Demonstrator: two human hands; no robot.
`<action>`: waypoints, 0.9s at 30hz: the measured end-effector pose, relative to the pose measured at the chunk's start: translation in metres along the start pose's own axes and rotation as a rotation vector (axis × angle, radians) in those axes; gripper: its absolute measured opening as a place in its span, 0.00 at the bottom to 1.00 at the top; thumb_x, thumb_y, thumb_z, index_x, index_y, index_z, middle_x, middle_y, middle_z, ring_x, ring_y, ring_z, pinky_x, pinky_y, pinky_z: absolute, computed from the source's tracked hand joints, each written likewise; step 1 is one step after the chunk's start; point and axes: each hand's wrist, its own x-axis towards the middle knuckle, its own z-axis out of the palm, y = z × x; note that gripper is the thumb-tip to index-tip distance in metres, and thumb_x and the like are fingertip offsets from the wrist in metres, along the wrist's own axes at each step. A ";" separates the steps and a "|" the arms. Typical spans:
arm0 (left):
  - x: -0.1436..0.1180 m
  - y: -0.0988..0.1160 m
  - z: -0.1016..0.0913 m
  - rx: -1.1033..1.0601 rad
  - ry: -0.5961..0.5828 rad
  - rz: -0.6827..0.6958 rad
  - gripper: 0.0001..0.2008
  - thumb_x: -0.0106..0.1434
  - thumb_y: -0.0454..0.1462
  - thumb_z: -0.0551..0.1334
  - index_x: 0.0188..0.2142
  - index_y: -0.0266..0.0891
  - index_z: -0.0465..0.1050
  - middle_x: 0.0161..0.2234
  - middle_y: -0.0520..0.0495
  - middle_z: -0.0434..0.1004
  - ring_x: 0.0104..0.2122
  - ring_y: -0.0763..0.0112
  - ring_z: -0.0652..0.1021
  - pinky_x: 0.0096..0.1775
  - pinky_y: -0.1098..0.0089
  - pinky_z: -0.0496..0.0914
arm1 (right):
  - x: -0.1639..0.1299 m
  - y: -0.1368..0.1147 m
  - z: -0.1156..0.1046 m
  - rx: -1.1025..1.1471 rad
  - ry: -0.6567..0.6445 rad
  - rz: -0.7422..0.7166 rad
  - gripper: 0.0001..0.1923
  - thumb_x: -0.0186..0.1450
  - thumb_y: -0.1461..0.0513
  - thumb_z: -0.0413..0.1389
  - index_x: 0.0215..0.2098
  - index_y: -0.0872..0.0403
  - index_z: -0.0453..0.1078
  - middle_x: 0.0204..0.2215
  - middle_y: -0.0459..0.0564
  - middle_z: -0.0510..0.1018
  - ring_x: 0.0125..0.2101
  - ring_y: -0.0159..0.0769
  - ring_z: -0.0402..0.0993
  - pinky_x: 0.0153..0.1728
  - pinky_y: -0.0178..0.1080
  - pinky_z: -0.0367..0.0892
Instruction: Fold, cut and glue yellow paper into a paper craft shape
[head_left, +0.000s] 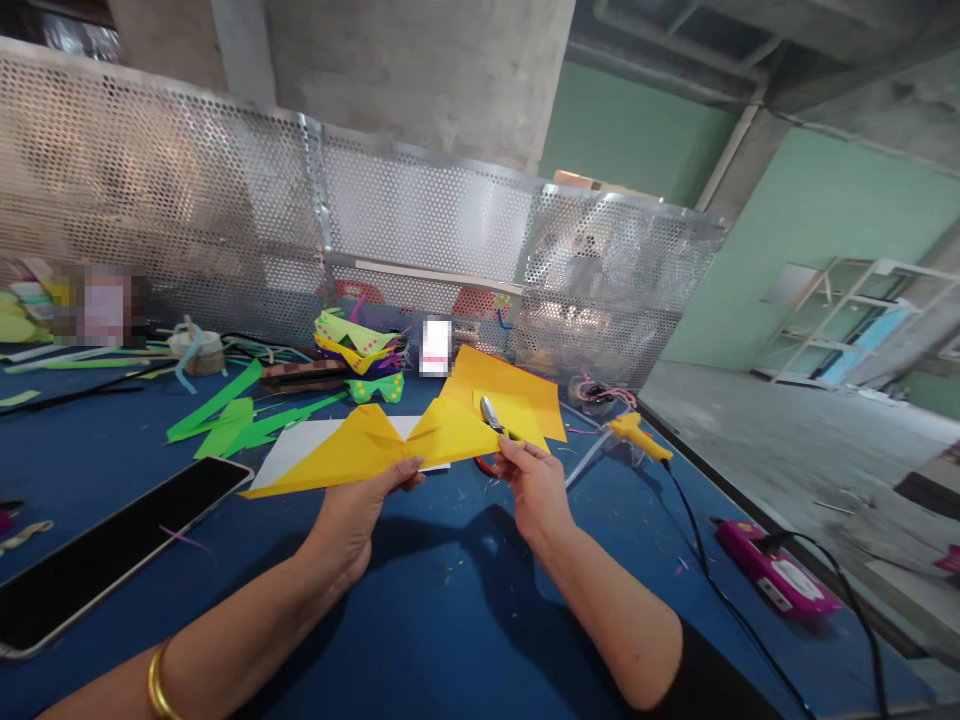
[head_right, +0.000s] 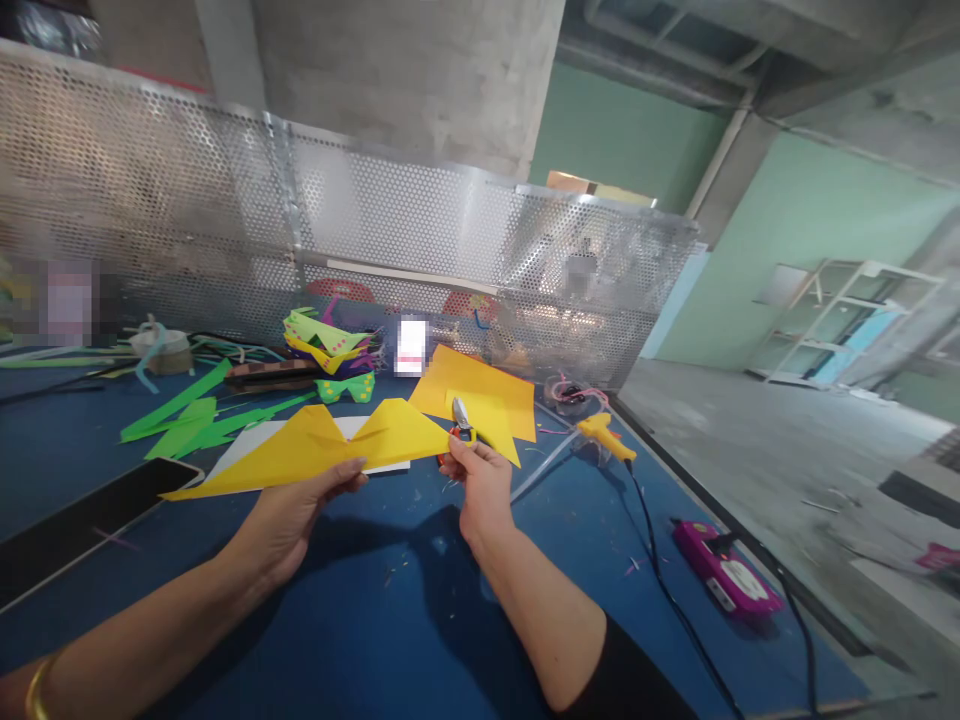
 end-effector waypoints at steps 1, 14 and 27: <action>0.000 0.000 0.000 -0.002 0.001 -0.005 0.12 0.39 0.38 0.75 0.24 0.37 0.77 0.23 0.50 0.78 0.28 0.68 0.76 0.37 0.67 0.70 | 0.001 -0.001 0.000 -0.001 -0.004 -0.004 0.14 0.40 0.57 0.71 0.17 0.56 0.73 0.14 0.45 0.74 0.16 0.30 0.68 0.21 0.35 0.65; 0.008 0.002 -0.002 -0.117 0.071 -0.058 0.11 0.38 0.34 0.75 0.24 0.38 0.78 0.23 0.52 0.79 0.25 0.70 0.76 0.35 0.70 0.72 | 0.000 0.001 0.000 -0.002 -0.062 0.004 0.21 0.45 0.48 0.70 0.23 0.57 0.75 0.19 0.50 0.78 0.19 0.33 0.74 0.23 0.36 0.68; -0.007 -0.023 0.005 0.016 -0.135 -0.006 0.14 0.44 0.40 0.75 0.27 0.37 0.76 0.27 0.51 0.78 0.28 0.69 0.75 0.33 0.69 0.70 | -0.044 0.029 0.021 0.006 -0.183 0.124 0.13 0.45 0.57 0.70 0.24 0.57 0.76 0.17 0.44 0.77 0.18 0.30 0.70 0.25 0.35 0.64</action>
